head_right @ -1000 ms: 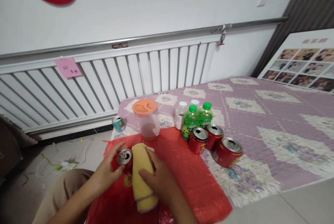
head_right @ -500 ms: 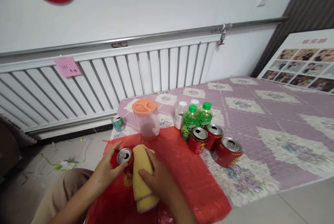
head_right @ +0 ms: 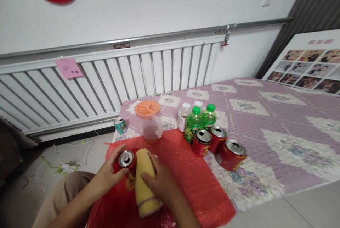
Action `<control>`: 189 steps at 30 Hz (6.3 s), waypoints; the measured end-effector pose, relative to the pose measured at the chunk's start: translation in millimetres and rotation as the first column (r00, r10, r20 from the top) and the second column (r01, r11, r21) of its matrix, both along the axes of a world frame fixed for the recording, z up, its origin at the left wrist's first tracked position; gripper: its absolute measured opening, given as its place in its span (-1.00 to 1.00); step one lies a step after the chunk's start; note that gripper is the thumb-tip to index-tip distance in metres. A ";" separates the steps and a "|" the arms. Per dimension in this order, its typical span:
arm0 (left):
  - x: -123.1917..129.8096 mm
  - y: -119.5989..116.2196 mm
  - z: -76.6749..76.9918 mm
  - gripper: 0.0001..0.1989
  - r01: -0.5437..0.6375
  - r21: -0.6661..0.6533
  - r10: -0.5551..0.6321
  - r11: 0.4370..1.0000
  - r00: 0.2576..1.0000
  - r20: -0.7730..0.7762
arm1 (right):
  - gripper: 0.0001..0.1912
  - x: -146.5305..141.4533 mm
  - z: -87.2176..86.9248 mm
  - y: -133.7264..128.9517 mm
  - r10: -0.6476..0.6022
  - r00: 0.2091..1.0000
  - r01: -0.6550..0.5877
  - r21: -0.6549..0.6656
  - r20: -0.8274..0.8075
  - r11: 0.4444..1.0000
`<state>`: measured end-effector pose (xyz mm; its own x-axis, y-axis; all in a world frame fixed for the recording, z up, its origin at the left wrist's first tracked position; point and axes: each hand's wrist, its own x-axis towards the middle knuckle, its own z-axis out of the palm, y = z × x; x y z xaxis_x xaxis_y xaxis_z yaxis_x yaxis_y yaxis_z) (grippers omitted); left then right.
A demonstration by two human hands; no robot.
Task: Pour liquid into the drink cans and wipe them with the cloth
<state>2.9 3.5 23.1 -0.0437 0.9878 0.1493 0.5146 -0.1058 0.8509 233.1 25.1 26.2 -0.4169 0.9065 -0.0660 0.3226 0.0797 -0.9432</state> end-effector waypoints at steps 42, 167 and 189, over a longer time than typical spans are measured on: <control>18.8 6.8 -13.1 -0.22 -0.171 0.088 0.176 0.981 0.983 -0.049 | -0.17 1.8 5.7 -0.7 -0.066 0.995 0.062 -0.044 -0.079 0.997; 12.2 15.1 40.7 -0.28 0.155 -0.109 -0.173 0.982 0.968 -0.184 | -0.24 9.7 2.9 1.6 -0.017 0.997 0.015 -0.025 -0.080 1.000; 6.3 19.5 19.9 -0.27 0.014 -0.006 -0.015 1.000 0.992 -0.128 | -0.28 1.6 -9.4 9.0 0.003 0.975 -0.015 -0.056 -0.222 0.998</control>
<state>9.2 23.0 43.1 -0.0100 0.9890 0.1477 0.6177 -0.1101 0.7787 234.7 34.0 16.7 -0.4350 0.9001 -0.0222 0.1046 0.0261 -0.9942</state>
